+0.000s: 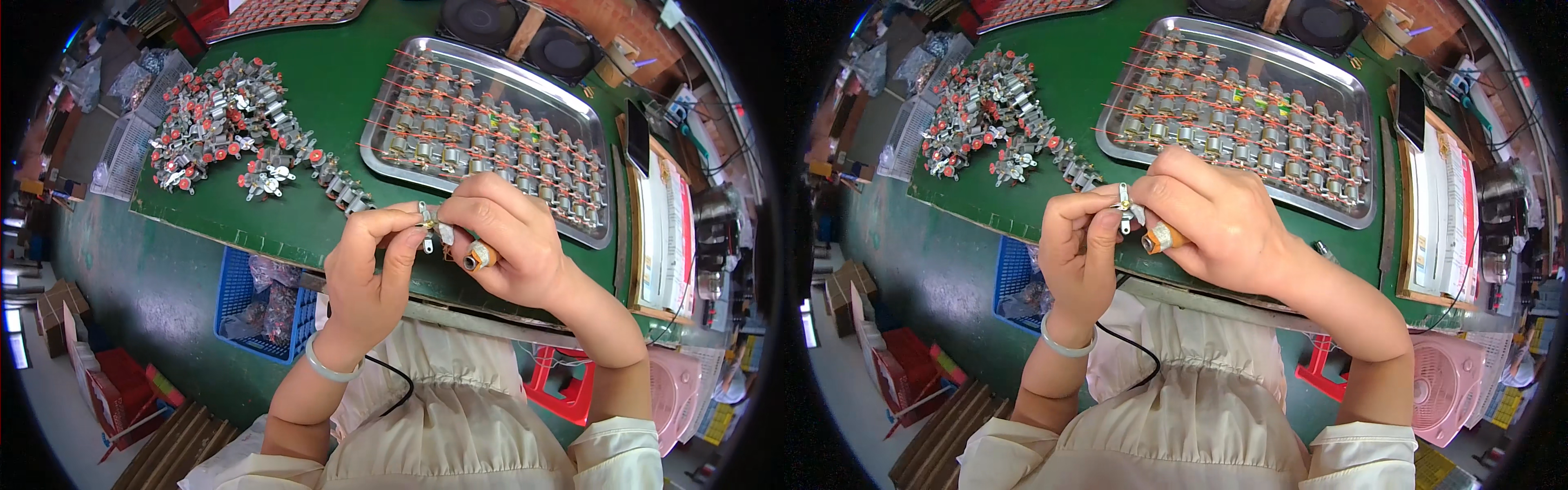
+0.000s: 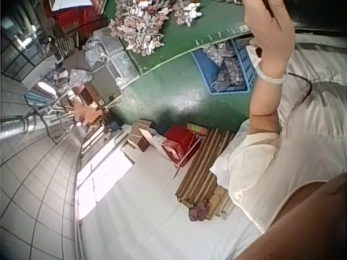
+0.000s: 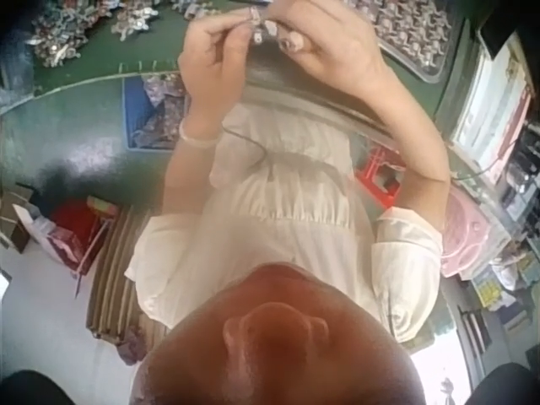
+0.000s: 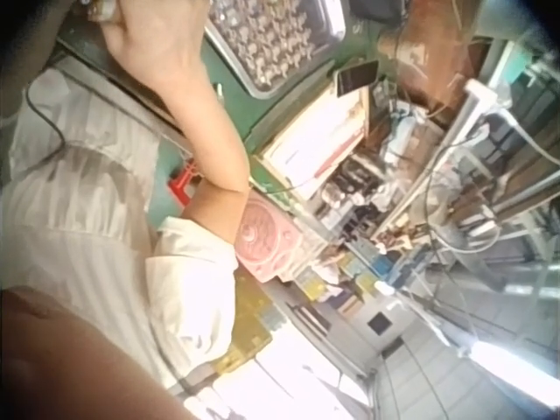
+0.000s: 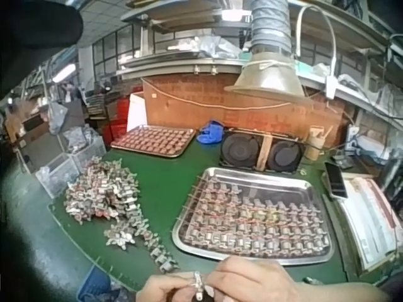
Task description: Assemble small electronic motors by manually attaching components and using handheld assembly tools.
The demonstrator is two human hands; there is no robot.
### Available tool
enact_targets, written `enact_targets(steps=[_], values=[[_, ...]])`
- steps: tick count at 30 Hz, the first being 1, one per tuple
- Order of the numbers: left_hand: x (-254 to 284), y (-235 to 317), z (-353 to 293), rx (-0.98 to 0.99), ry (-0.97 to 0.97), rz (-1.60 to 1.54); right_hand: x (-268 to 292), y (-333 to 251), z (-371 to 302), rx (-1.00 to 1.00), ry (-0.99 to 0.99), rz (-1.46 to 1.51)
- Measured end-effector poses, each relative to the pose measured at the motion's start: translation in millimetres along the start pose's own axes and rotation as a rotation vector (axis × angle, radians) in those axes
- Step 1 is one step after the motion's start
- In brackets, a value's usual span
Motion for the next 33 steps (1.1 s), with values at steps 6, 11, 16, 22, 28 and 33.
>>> enact_targets(steps=[6,11,16,22,28,33], values=[[-13.5,-2.3,-3.4,-0.06,-0.059,-0.027,25.4,20.7,-19.2,-0.161,0.094,-0.025],[-7.5,-14.4,-13.0,-0.052,-0.104,0.045,79.5,62.8,-92.6,-0.78,0.035,-0.211],[-29.3,-13.8,-21.6,-0.005,-0.204,0.052,89.8,52.7,-158.8,-1.041,-0.121,-0.447],[-71.0,-2.2,-41.3,-0.04,-0.405,0.037,88.9,46.7,-175.6,-0.955,-0.042,-0.32],[-84.8,-10.9,-47.7,0.028,-0.45,0.012,98.2,35.5,-142.2,-0.784,0.187,-0.036],[-81.7,-15.6,-47.6,0.102,-0.398,-0.027,71.1,17.8,-92.7,-0.561,-0.004,0.163]])
Point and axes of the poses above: each hand's wrist, its own z-axis towards the middle knuckle, its own x-axis out of the back of the hand, y = z × x, the point moved 8 cm from there along z, towards the middle knuckle, and after that the axes turned 3 degrees about -x, right-handed, at the moved point
